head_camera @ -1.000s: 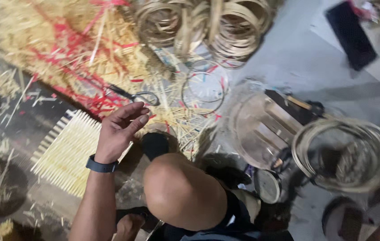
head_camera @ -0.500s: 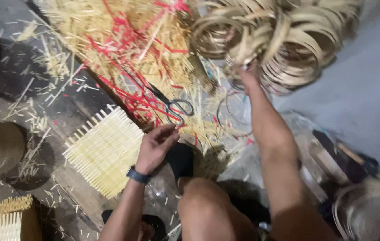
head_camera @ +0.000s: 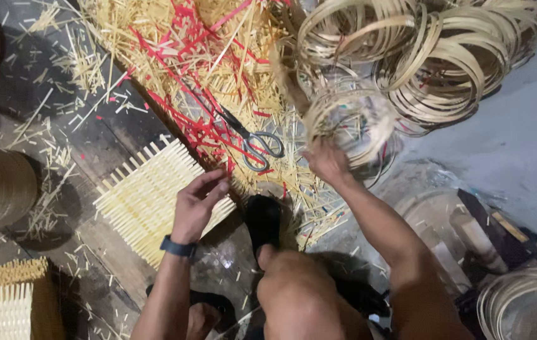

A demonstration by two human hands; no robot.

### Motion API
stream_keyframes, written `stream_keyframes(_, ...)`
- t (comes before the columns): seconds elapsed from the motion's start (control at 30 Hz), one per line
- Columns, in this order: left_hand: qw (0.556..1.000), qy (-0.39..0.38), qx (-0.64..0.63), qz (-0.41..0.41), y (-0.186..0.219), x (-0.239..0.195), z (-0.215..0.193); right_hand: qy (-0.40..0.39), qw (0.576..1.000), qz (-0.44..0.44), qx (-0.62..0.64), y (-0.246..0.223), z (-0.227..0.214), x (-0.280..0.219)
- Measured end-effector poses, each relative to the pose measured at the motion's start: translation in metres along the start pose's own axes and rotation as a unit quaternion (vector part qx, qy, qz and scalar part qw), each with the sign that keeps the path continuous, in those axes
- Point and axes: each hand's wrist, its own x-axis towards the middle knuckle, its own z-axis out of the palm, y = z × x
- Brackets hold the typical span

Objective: The person places a circular bamboo frame onto a flat woven mat, folds the mat around the frame, and uses shears to trim the excess material. This process is repeated multiple times to create several small woven baskets.

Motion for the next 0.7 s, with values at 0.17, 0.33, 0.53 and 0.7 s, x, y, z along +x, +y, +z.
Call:
stream_keyframes(0.17,0.998,-0.02,0.059,-0.001,-0.007,-0.016,0.011,-0.046,0.998,-0.017,0.027,0.013,0.034,-0.003)
stream_keyframes(0.33,0.998,0.007,0.057,0.005,-0.012,-0.029,0.001,-0.045,0.946,0.207,0.247,0.005,-0.034,-0.03)
stream_keyframes(0.53,0.997,0.027,0.063,0.024,-0.001,-0.033,-0.006,0.124,0.981,0.122,0.086,0.035,-0.041,-0.035)
stream_keyframes(0.7,0.998,0.034,0.033,0.031,0.007,-0.031,-0.008,0.291,0.826,-0.106,0.471,0.026,-0.105,-0.047)
